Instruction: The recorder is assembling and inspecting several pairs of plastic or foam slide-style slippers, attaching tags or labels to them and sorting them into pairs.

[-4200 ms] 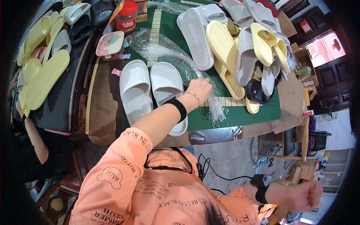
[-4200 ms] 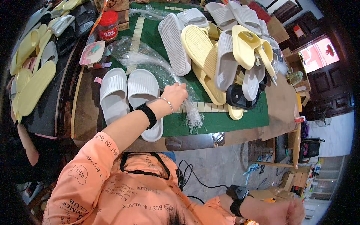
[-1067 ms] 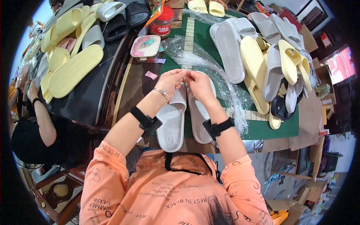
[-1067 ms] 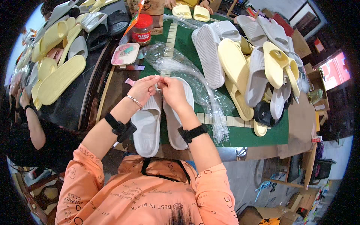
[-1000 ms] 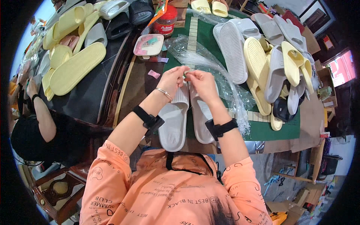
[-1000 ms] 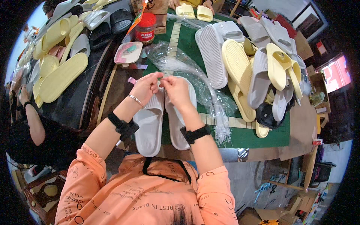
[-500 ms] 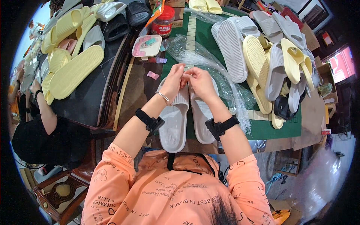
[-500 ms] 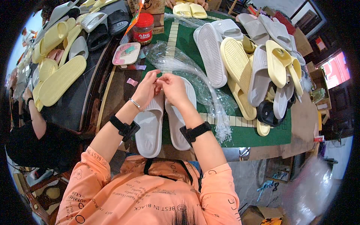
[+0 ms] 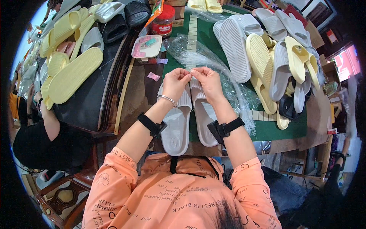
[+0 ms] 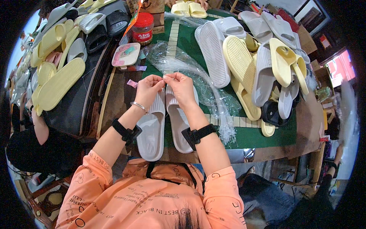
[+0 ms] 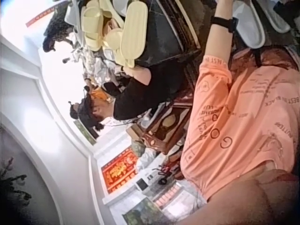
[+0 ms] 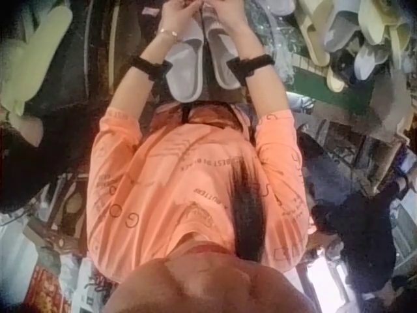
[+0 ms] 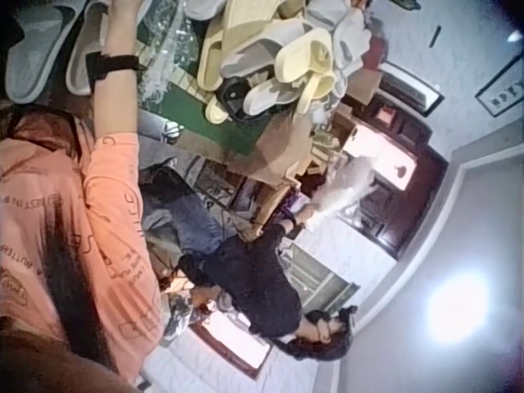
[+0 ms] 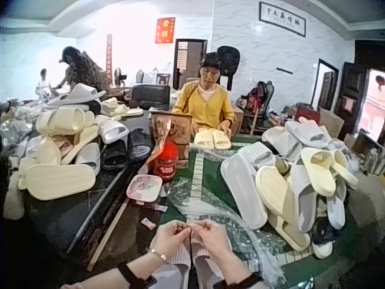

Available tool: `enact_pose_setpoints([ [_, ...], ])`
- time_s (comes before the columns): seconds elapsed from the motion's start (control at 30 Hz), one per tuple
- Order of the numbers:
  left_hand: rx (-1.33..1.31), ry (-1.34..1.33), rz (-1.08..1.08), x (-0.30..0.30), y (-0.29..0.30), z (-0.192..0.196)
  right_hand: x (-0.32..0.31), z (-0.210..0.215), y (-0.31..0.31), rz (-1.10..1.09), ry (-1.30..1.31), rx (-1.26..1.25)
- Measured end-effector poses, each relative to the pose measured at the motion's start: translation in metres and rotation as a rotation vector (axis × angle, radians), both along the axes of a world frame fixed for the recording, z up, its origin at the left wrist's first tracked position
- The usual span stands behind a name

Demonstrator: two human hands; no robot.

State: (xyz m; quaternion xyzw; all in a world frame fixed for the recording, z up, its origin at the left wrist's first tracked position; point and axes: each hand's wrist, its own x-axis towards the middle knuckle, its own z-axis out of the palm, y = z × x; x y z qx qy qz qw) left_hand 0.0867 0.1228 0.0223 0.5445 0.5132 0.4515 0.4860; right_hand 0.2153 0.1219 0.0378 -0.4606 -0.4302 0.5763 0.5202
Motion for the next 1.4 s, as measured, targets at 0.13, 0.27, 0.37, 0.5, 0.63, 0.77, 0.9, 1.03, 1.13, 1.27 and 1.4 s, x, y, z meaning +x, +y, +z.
enact_pose_setpoints([
  [0.13,-0.135,-0.355,0.06,-0.005,0.006,-0.005,-0.002,-0.006,0.001,-0.091,-0.182,0.05],
  [0.27,-0.193,-0.616,0.056,-0.009,0.007,-0.007,-0.006,-0.01,0.001,-0.062,-0.368,0.209],
  [0.37,-0.191,-0.673,0.03,-0.009,0.006,-0.006,-0.007,-0.015,0.003,-0.024,-0.469,0.222],
  [0.5,-0.186,-0.669,-0.003,-0.009,0.003,-0.003,-0.007,-0.019,0.003,-0.003,-0.431,0.225],
  [0.63,-0.181,-0.665,-0.008,-0.011,0.003,-0.003,-0.009,-0.016,0.002,0.003,-0.426,0.243],
  [0.77,-0.207,-0.711,-0.062,-0.013,0.002,0.0,-0.009,-0.017,0.002,-0.012,-0.438,0.238],
  [0.9,-0.245,-0.669,-0.119,-0.016,0.002,0.001,-0.009,-0.019,0.004,-0.006,-0.444,0.242],
  [1.03,-0.242,-0.648,-0.111,-0.016,0.001,0.001,-0.011,-0.013,0.0,0.011,-0.428,0.216],
  [1.13,-0.256,-0.676,-0.095,-0.015,-0.001,0.002,-0.008,-0.014,-0.001,0.02,-0.386,0.178],
  [1.27,-0.264,-0.715,-0.098,-0.017,-0.001,0.001,-0.005,-0.011,-0.002,0.01,-0.334,0.171],
  [1.4,-0.254,-0.725,-0.114,-0.019,0.0,0.0,-0.008,-0.014,0.0,0.025,-0.342,0.219],
])
